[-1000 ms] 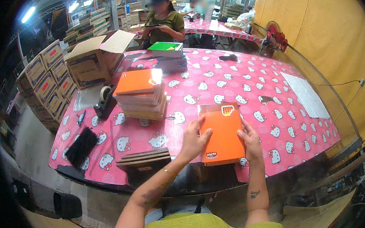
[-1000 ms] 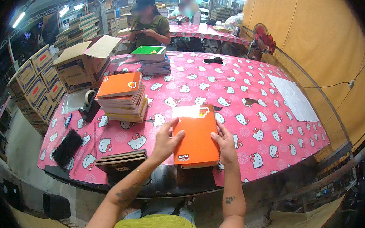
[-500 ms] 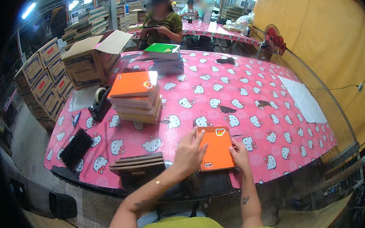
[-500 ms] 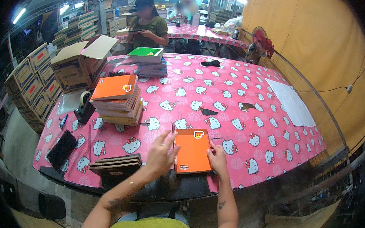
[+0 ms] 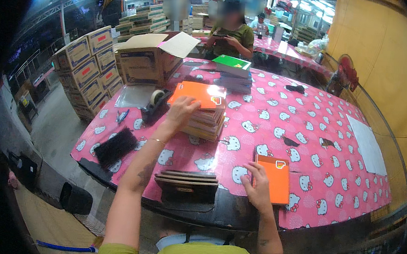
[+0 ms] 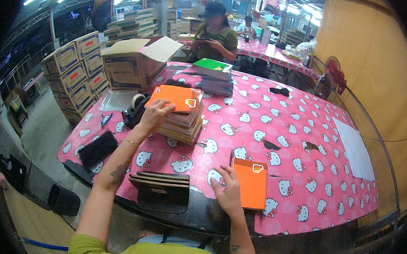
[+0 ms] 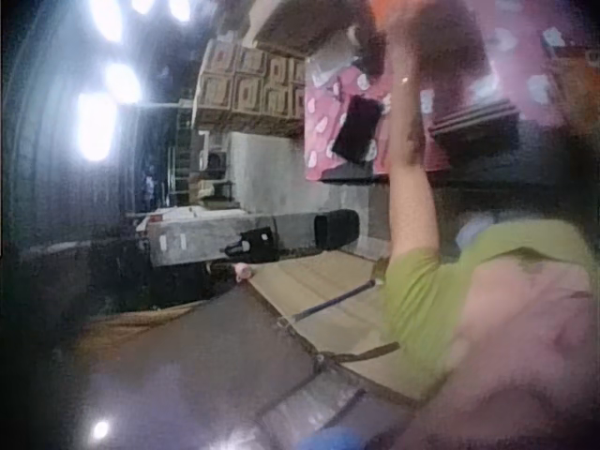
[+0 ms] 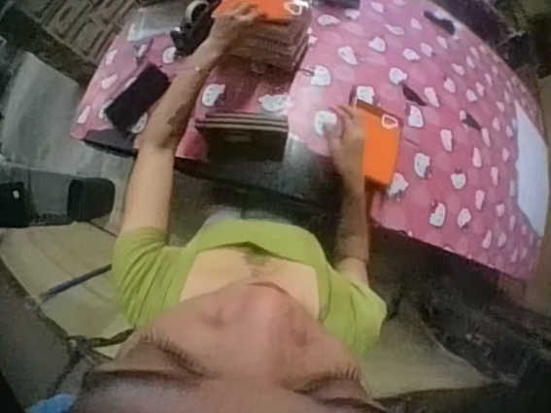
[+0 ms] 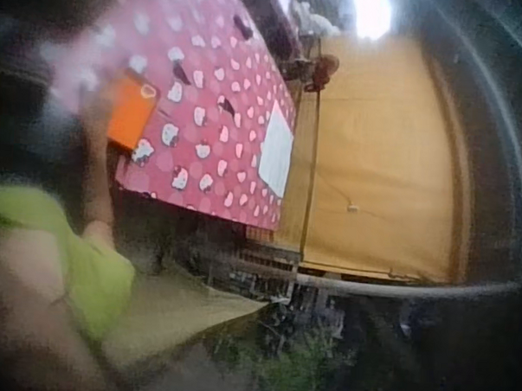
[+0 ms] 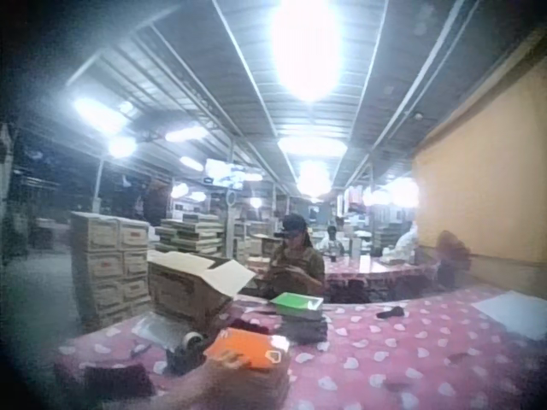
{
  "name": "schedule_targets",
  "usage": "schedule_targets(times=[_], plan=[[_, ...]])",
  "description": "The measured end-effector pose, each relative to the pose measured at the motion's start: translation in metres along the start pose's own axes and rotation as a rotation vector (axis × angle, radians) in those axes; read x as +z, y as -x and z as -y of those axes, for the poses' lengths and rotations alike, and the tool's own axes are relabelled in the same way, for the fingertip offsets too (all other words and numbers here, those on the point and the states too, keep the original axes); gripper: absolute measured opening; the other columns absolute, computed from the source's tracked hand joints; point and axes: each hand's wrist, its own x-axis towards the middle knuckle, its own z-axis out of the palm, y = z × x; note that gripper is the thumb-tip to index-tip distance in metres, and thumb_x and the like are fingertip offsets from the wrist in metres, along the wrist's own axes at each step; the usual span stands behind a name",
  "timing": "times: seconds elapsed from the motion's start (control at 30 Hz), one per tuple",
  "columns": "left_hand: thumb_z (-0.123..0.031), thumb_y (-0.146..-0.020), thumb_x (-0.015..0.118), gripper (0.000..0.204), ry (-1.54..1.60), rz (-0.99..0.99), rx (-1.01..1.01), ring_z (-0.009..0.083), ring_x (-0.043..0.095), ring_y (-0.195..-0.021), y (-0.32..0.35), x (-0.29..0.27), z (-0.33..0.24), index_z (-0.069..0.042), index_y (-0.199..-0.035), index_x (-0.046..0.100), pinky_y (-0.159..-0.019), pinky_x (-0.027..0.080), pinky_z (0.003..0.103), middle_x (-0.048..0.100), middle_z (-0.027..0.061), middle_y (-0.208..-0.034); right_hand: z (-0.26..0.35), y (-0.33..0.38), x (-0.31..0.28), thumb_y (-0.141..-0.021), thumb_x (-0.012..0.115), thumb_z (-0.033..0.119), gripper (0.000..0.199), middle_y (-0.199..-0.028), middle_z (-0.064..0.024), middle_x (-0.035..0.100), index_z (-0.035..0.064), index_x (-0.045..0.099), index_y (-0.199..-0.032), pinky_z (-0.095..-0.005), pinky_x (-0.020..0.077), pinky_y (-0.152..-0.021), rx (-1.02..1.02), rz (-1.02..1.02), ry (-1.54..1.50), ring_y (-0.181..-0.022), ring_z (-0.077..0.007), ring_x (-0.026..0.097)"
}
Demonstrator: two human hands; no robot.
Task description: The person takes spiral notebooks from a stack and slides a plastic strip along the spiral spine to bind them before placing them in a separate pile.
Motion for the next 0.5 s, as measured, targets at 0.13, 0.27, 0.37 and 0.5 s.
schedule_targets(times=[0.13,0.27,0.37,0.5], plan=[[-0.009,-0.087,0.059,0.028,0.075,0.117,0.024,0.03,0.063,-0.106,0.007,-0.004,0.006,-0.004,-0.114,0.063,-0.092,0.052,0.041,0.066,0.0122,-0.111,0.018,-0.01,0.024,-0.089,0.07,0.019,0.039,-0.13,-0.0182,0.056,0.0065,0.063,-0.126,-0.0423,0.0441,-0.102,-0.111,0.072,-0.012,-0.122,-0.0354,0.055],[-0.003,-0.084,0.056,0.034,-0.132,-0.109,-0.015,0.0284,0.063,-0.095,0.008,-0.049,-0.008,-0.003,-0.118,0.06,-0.09,0.049,0.043,0.065,0.0108,-0.101,0.029,-0.026,0.035,-0.09,0.07,0.022,0.052,-0.134,-0.0202,0.052,0.0037,0.053,-0.136,-0.0435,0.0411,-0.106,-0.165,0.067,-0.037,-0.127,-0.0371,0.05],[-0.004,-0.081,0.059,0.034,-0.069,-0.386,-0.012,0.0279,0.061,-0.089,-0.007,-0.114,-0.065,-0.004,-0.115,0.06,-0.087,0.044,0.043,0.063,0.0087,-0.094,0.027,-0.039,0.04,-0.089,0.072,0.024,0.064,-0.137,-0.0218,0.049,0.0014,0.043,-0.142,-0.0452,0.0391,-0.107,-0.136,-0.28,-0.004,-0.129,-0.036,0.048],[-0.007,-0.076,0.064,0.04,0.247,-0.136,0.02,0.027,0.06,-0.087,0.019,-0.157,-0.116,-0.005,-0.116,0.061,-0.08,0.038,0.04,0.061,0.008,-0.093,0.003,-0.031,0.043,-0.092,0.07,0.011,0.049,-0.124,-0.0119,0.062,0.001,0.047,-0.134,-0.0368,0.0477,-0.098,0.077,0.128,-0.737,-0.112,-0.0212,0.06]])
